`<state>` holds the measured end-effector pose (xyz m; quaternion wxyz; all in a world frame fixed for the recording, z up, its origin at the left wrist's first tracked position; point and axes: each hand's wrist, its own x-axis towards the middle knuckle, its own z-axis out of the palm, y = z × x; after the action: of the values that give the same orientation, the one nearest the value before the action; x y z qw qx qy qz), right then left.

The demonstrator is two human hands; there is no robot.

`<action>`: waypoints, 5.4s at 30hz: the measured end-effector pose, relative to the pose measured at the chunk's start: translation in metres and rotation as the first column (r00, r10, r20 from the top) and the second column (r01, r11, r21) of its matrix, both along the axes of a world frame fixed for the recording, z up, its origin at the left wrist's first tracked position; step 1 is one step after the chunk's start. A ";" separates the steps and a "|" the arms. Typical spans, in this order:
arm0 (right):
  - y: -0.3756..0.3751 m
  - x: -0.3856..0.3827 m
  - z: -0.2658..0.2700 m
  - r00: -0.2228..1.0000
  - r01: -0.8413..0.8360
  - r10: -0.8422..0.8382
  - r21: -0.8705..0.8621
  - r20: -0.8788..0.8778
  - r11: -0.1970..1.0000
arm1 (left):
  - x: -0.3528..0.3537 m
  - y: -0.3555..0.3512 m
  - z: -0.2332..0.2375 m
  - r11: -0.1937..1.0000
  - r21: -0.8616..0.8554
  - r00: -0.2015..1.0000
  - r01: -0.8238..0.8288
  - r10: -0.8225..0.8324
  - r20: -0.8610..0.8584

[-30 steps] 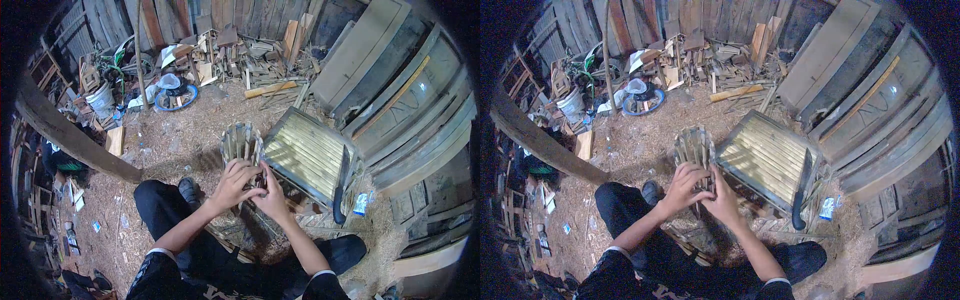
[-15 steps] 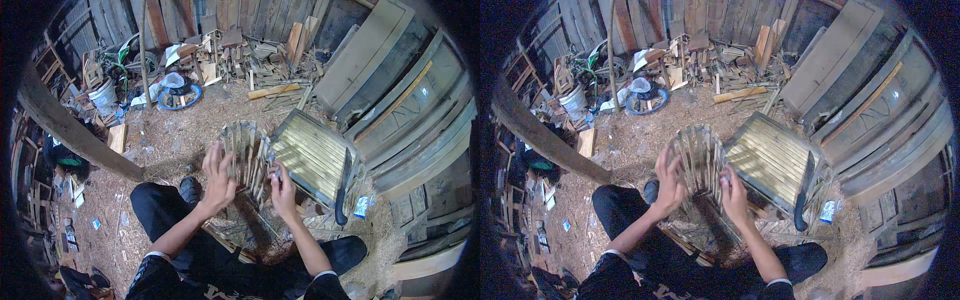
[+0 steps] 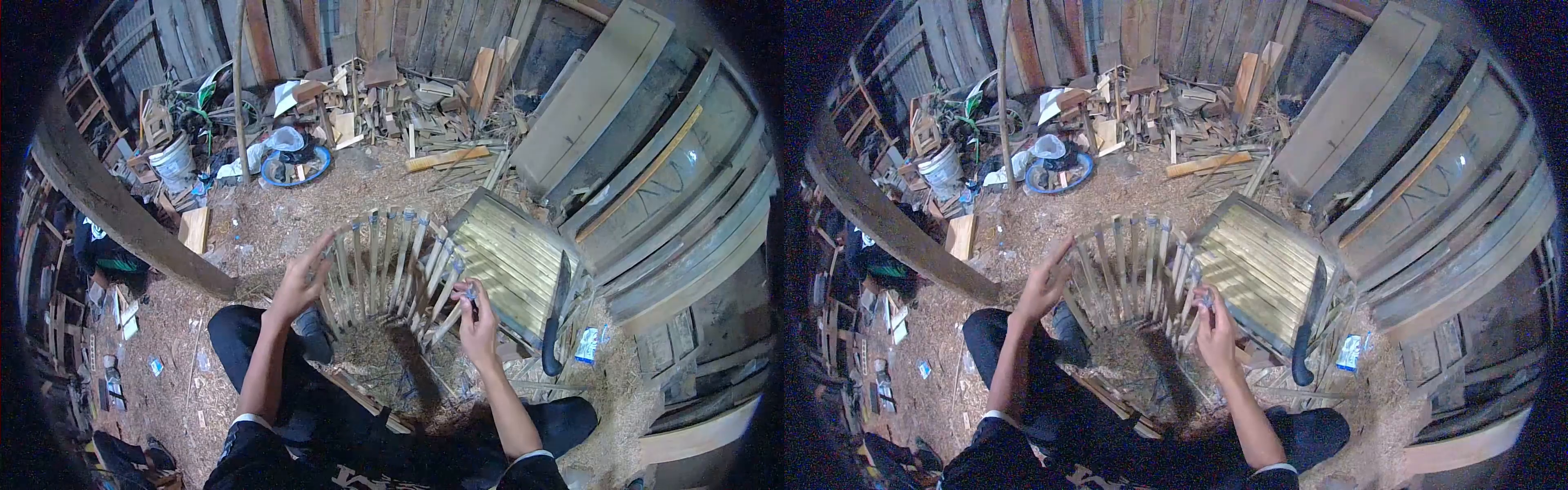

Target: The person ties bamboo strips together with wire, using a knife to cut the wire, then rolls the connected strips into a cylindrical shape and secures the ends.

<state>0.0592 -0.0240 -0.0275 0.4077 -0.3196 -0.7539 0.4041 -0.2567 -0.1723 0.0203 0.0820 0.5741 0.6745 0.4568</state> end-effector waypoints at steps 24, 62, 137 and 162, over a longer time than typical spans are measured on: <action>-0.030 -0.006 -0.012 0.998 -0.048 0.042 0.187 0.038 0.981 | 0.083 0.066 -0.085 0.997 -0.005 0.997 0.071 -0.071 0.032; 0.008 0.025 0.010 0.982 0.188 -0.188 0.000 0.024 0.982 | 0.160 0.092 -0.078 0.906 -0.006 0.905 0.424 -0.424 -0.016; -0.076 0.148 -0.115 0.915 0.335 -0.325 -0.005 0.239 0.942 | 0.281 0.062 -0.141 0.735 -0.128 0.746 0.666 -0.652 0.135; 0.031 0.116 0.077 0.818 0.360 -0.534 0.533 0.214 0.766 | 0.122 0.082 -0.003 0.962 0.217 0.918 0.164 -0.069 -0.391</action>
<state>0.1754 0.0070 0.0490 0.4160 -0.4514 -0.7887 0.0342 -0.1343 -0.0903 0.0172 -0.0945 0.6968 0.5803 0.4109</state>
